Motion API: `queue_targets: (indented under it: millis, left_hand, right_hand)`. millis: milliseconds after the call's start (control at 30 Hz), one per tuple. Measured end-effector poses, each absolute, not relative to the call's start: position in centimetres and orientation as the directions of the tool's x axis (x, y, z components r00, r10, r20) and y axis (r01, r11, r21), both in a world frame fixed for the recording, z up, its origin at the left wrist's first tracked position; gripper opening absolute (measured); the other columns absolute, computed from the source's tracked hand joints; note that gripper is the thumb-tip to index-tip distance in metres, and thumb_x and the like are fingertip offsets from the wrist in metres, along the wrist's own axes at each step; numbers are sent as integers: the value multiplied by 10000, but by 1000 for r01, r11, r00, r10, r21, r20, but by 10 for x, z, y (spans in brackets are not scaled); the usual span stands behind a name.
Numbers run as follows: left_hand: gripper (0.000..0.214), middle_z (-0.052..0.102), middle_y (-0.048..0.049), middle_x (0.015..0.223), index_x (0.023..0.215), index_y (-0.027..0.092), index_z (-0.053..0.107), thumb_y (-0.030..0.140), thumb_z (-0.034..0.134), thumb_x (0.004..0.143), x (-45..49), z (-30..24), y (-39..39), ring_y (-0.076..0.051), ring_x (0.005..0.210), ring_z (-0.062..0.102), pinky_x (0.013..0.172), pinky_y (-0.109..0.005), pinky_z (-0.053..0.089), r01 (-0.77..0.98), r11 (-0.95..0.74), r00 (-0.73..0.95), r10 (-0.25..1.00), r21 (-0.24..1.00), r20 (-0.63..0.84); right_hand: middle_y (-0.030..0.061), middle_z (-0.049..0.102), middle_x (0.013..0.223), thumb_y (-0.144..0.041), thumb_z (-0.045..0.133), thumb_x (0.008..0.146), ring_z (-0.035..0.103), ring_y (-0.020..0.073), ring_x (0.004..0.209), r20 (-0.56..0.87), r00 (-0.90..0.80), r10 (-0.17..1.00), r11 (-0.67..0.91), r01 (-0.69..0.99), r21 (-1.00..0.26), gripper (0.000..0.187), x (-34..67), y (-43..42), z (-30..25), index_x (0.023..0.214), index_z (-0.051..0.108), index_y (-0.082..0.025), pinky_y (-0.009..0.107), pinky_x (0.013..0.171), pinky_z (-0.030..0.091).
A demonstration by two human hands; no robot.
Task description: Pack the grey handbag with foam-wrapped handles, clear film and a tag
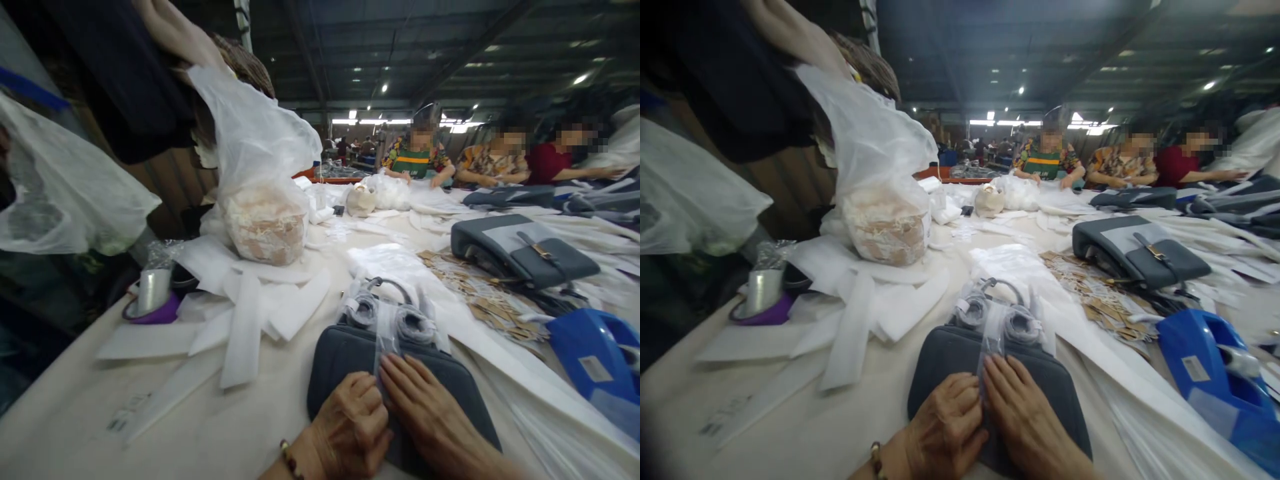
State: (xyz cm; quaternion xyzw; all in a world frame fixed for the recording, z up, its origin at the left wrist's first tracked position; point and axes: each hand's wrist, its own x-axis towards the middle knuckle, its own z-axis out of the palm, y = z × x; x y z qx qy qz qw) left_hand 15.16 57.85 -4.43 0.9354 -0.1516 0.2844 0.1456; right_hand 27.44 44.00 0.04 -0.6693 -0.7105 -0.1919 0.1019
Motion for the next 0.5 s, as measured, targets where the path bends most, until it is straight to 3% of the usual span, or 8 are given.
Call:
queue_targets:
  millis: [67, 133, 200, 300, 367, 433, 500]
  left_hand:
    - [133, 602, -58, 788, 745, 143, 555, 270, 596, 744, 149, -40, 581, -189, 857, 573, 877, -323, 476, -403, -888, 795, -219, 223, 566]
    - [143, 595, -48, 760, 754, 150, 553, 291, 575, 755, 145, -32, 589, -176, 825, 575, 848, -301, 486, -461, -846, 772, -232, 269, 592]
    - [117, 606, -58, 800, 803, 155, 569, 261, 520, 807, 141, -20, 605, -187, 891, 575, 894, -318, 466, -389, -872, 755, -116, 297, 645]
    - [217, 610, -142, 1032, 1015, 120, 578, 216, 453, 866, 141, -6, 643, -258, 1055, 534, 950, -414, 429, 103, -964, 698, 246, 245, 673]
    - [418, 559, -239, 1153, 1151, 25, 527, 314, 519, 849, 146, -1, 669, -348, 1128, 490, 946, -483, 415, 414, -900, 693, 409, 138, 594]
    - [592, 509, -287, 1226, 1225, -36, 465, 402, 548, 834, 153, 0, 687, -389, 1183, 442, 981, -525, 361, 546, -838, 738, 495, 25, 459]
    - [612, 491, -282, 1267, 1261, -29, 437, 416, 523, 850, 158, 0, 697, -383, 1215, 420, 1015, -550, 298, 570, -821, 785, 526, -47, 327]
  right_hand:
    - [116, 588, 1235, -129, 411, 837, 495, 225, 1185, 432, -172, 886, 73, 969, 237, 385, 260, 423, -19, 1193, 556, -123, 387, 995, 366]
    - [60, 630, 1187, -155, 447, 838, 548, 183, 1135, 415, -235, 879, 128, 955, 269, 345, 255, 412, -26, 1157, 581, -157, 338, 1032, 357]
    - [-2, 694, 1048, -152, 488, 838, 623, 141, 1009, 437, -246, 865, 158, 960, 230, 246, 256, 402, -24, 1034, 626, -205, 298, 1061, 344]
    - [-23, 723, 866, -150, 520, 843, 673, 121, 847, 582, -145, 800, 56, 984, 168, 148, 257, 387, -20, 898, 639, -219, 270, 1043, 382]
    - [1, 724, 852, -162, 522, 849, 680, 137, 820, 655, -66, 753, -48, 987, 155, 134, 254, 378, -21, 890, 641, -206, 270, 961, 464]
    - [5, 725, 855, -161, 531, 847, 686, 152, 808, 676, -34, 736, -104, 981, 162, 127, 249, 370, -25, 877, 645, -208, 274, 861, 529]
    - [-3, 724, 883, -162, 551, 839, 687, 167, 821, 670, -13, 742, -138, 975, 172, 119, 244, 364, -29, 873, 648, -221, 285, 811, 554]
